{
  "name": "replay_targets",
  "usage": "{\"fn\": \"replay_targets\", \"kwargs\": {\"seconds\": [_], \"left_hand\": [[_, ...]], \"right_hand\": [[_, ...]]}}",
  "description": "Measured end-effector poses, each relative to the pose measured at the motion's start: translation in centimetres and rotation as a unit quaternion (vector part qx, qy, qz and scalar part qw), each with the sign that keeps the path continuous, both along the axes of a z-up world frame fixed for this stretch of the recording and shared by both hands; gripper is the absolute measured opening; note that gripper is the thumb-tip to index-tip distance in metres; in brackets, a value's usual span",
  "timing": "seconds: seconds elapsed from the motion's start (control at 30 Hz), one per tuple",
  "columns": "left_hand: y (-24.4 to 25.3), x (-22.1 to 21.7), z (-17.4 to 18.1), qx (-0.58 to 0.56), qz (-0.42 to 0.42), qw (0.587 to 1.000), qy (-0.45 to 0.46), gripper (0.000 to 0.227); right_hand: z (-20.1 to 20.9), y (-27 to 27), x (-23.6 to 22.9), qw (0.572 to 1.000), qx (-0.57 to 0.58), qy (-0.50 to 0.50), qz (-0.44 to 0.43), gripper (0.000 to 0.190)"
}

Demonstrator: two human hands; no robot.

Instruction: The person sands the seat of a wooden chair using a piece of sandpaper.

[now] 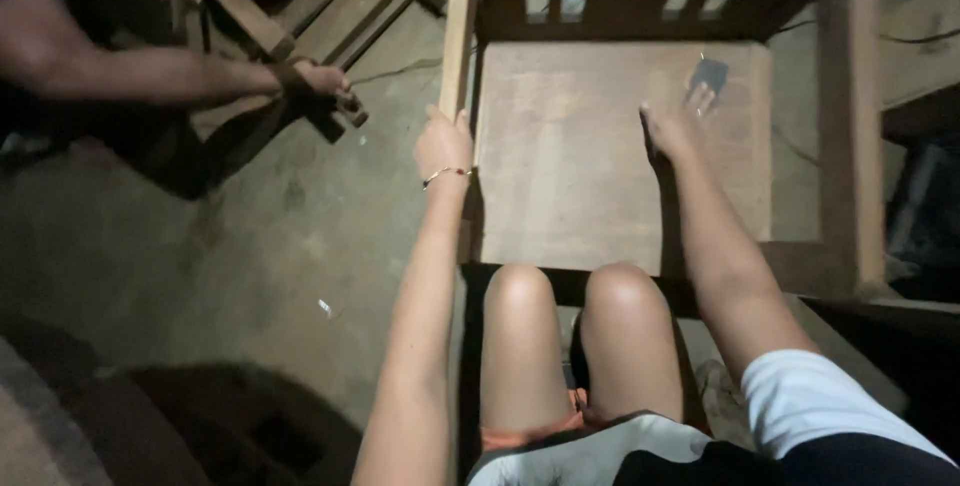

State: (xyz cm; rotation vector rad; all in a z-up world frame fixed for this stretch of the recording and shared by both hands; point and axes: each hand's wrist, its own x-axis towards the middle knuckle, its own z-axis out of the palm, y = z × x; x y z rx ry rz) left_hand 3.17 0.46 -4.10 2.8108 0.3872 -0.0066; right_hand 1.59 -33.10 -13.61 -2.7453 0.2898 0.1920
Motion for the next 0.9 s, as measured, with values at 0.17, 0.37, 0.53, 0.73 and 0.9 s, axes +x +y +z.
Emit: {"fn": "replay_targets", "kwargs": {"seconds": [0.17,0.37,0.53,0.73,0.9], "left_hand": [[0.1,0.7,-0.1,-0.046,-0.018,0.999,-0.01,0.055],[0.9,0.2,-1.1,-0.022,-0.013,1.0,-0.003,0.05],[0.2,0.9,-0.2,0.005,0.012,0.999,-0.042,0.032],[-0.2,0.5,0.3,0.01,0.022,0.999,-0.036,0.033],[-0.1,1.0,0.5,-0.021,0.01,0.999,-0.029,0.033]], "right_hand": [[0.5,-1.2,-5.5,0.989,-0.084,0.067,-0.1,0.077],[12.1,10.7,-10.4,0.987,0.136,0.008,-0.084,0.055],[-3.1,18.1,-6.3,0.957,-0.046,-0.078,0.274,0.084],[0.3,16.2,0.3,0.964,0.195,0.055,0.175,0.097],[-1.2,1.1,0.5,0.988,0.156,0.017,-0.011,0.081]]}}
